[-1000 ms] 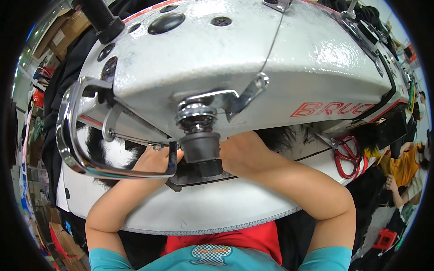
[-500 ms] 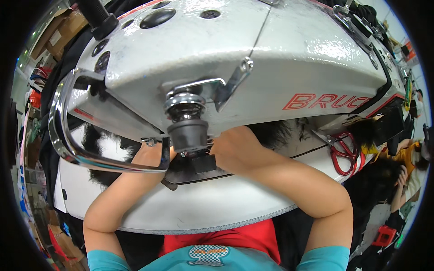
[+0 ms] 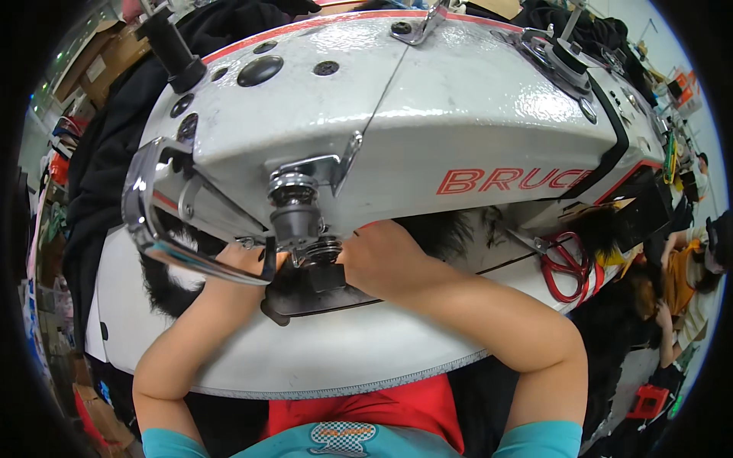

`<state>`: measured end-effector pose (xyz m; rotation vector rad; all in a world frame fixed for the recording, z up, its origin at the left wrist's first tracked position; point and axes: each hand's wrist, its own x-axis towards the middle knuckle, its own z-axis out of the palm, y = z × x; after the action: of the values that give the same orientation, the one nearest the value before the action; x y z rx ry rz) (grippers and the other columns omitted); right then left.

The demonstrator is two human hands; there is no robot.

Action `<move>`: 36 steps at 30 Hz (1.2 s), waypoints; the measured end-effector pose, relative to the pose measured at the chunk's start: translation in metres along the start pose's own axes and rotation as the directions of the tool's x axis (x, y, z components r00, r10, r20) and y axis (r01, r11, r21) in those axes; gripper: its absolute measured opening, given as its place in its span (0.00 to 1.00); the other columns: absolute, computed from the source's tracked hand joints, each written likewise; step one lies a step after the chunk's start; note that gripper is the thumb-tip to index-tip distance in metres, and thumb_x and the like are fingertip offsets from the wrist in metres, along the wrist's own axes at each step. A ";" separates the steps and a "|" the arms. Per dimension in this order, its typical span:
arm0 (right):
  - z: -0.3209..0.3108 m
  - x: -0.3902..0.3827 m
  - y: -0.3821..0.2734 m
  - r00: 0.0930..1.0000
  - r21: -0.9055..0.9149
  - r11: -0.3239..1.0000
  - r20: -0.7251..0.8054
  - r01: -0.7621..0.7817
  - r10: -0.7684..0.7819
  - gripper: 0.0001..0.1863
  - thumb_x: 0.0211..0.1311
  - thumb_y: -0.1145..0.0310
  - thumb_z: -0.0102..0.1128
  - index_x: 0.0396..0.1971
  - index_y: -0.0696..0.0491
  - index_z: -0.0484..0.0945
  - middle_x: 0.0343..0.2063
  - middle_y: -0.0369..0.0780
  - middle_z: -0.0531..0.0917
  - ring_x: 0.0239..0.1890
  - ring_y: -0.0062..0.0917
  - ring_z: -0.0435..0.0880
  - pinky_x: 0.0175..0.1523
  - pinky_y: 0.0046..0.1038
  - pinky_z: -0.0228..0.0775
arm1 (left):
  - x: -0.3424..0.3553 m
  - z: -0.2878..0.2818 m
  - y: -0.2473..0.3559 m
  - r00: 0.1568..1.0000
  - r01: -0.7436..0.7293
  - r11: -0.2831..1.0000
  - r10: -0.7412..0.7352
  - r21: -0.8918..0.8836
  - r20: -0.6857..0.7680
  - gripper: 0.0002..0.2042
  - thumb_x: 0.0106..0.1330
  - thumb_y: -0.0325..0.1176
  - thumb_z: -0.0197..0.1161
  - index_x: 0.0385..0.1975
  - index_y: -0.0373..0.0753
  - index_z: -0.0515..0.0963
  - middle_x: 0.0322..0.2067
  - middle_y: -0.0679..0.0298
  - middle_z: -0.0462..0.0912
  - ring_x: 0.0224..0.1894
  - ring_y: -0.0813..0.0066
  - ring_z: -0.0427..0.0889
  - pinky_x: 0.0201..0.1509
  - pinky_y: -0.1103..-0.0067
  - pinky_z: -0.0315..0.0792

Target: Sewing a black fur trim onto a garment using an industrial sewing machine.

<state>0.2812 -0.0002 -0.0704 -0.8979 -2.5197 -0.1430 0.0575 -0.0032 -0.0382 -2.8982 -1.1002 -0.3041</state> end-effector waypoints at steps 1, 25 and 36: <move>-0.002 -0.002 0.003 0.999 -0.092 0.995 0.019 0.039 -0.038 0.07 0.44 0.65 0.55 0.16 0.51 0.77 0.20 0.36 0.74 0.31 0.27 0.74 0.35 0.27 0.66 | 0.000 -0.001 -0.003 0.999 0.031 0.999 -0.030 -0.029 0.042 0.11 0.46 0.26 0.55 0.33 0.36 0.73 0.30 0.60 0.67 0.39 0.65 0.68 0.37 0.77 0.69; -0.021 -0.011 0.011 0.978 0.016 0.999 0.207 0.037 -0.039 0.07 0.49 0.64 0.52 0.24 0.51 0.75 0.29 0.35 0.73 0.36 0.28 0.71 0.32 0.20 0.70 | 0.003 -0.009 0.013 0.988 -0.016 0.953 -0.031 0.301 0.150 0.11 0.44 0.29 0.53 0.30 0.38 0.72 0.29 0.60 0.70 0.35 0.67 0.68 0.26 0.82 0.65; -0.027 -0.028 -0.008 0.992 0.055 0.998 0.125 0.010 -0.017 0.17 0.40 0.71 0.51 0.35 0.60 0.71 0.37 0.40 0.73 0.46 0.32 0.70 0.54 0.36 0.59 | -0.004 -0.010 0.010 0.953 -0.292 0.955 0.295 0.048 -0.072 0.14 0.45 0.28 0.53 0.33 0.30 0.72 0.38 0.54 0.71 0.42 0.66 0.70 0.37 0.80 0.67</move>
<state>0.3058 -0.0290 -0.0584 -0.8940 -2.6322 -0.0221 0.0594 -0.0140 -0.0285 -2.9311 -0.6427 -0.3770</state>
